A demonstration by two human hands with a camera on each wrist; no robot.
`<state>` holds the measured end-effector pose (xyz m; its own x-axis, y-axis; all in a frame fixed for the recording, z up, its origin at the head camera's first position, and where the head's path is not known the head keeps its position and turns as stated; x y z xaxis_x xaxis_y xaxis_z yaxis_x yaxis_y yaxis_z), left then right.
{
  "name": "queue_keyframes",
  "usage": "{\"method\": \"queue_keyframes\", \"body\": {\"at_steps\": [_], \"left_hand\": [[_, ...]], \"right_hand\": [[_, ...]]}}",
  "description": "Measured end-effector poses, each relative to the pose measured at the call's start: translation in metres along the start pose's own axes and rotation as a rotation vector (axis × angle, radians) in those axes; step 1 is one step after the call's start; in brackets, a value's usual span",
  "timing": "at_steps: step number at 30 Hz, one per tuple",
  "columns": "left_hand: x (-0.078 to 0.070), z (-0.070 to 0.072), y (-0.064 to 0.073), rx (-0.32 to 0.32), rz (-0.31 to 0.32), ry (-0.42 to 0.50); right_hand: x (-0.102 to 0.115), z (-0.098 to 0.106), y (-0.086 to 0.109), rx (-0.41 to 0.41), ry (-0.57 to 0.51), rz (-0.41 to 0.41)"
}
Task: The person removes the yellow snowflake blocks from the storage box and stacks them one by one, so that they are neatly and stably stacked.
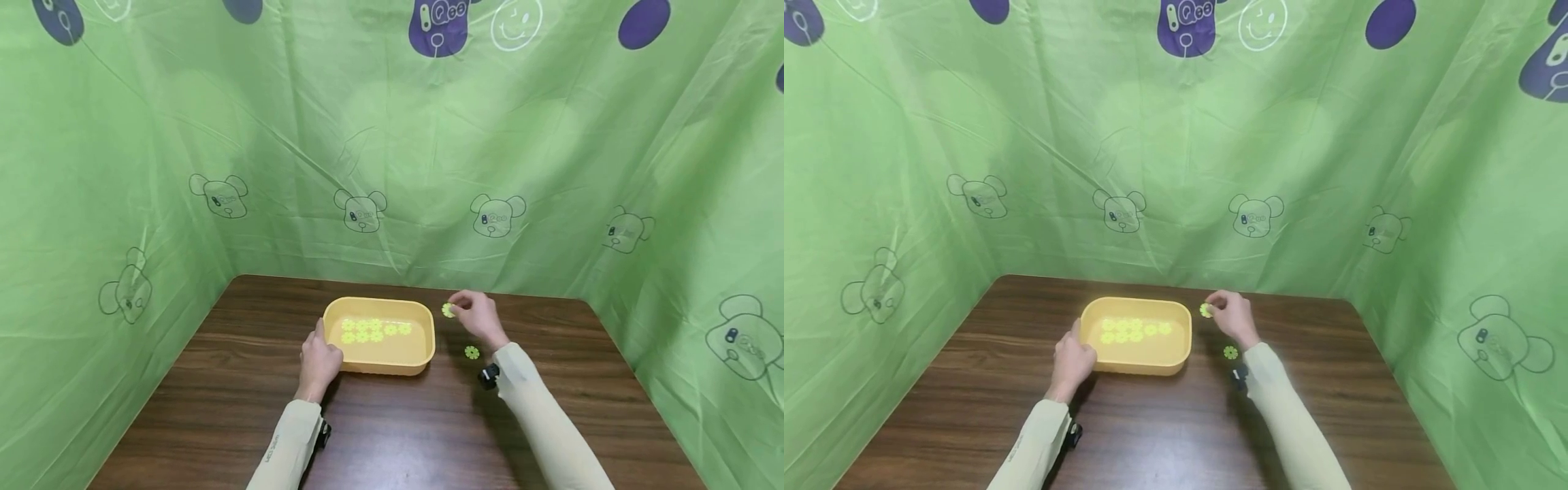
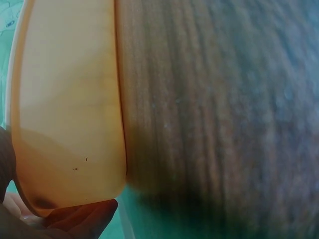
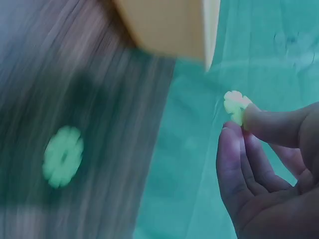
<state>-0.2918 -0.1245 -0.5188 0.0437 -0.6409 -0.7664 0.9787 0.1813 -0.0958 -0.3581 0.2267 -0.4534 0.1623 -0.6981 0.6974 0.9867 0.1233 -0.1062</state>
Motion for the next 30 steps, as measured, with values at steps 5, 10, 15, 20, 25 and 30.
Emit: {"method": "queue_keyframes", "body": {"at_steps": [5, 10, 15, 20, 25, 30], "left_hand": [[0.001, 0.0, 0.0, 0.001, -0.009, -0.002], [0.001, 0.0, 0.0, -0.003, -0.012, -0.003], [0.001, 0.0, 0.0, -0.005, -0.008, -0.002], [0.002, 0.001, 0.0, -0.014, 0.002, -0.018], [0.001, 0.001, 0.0, -0.009, -0.006, -0.007], [-0.001, 0.0, 0.0, -0.001, -0.007, -0.005]], "right_hand": [[-0.035, 0.014, 0.011, 0.05, -0.037, -0.112], [-0.058, 0.009, 0.021, 0.168, -0.053, -0.155], [-0.075, -0.001, 0.029, 0.236, -0.053, -0.188], [-0.082, -0.01, 0.034, 0.265, -0.065, -0.198], [-0.086, -0.013, 0.038, 0.229, -0.05, -0.219], [-0.09, -0.013, 0.038, 0.203, 0.0, -0.244]]}}
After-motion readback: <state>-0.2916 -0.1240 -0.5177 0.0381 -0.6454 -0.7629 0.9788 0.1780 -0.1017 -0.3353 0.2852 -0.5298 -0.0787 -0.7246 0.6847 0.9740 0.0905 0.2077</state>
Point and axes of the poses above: each hand's wrist, its own y-axis away from the middle knuckle, its own z-axis out of the back of the hand, x = y × z, the point moved 6 cm from there along -y, towards the middle knuckle, and after that the axes turned 6 degrees about x, right-handed, at the moved point
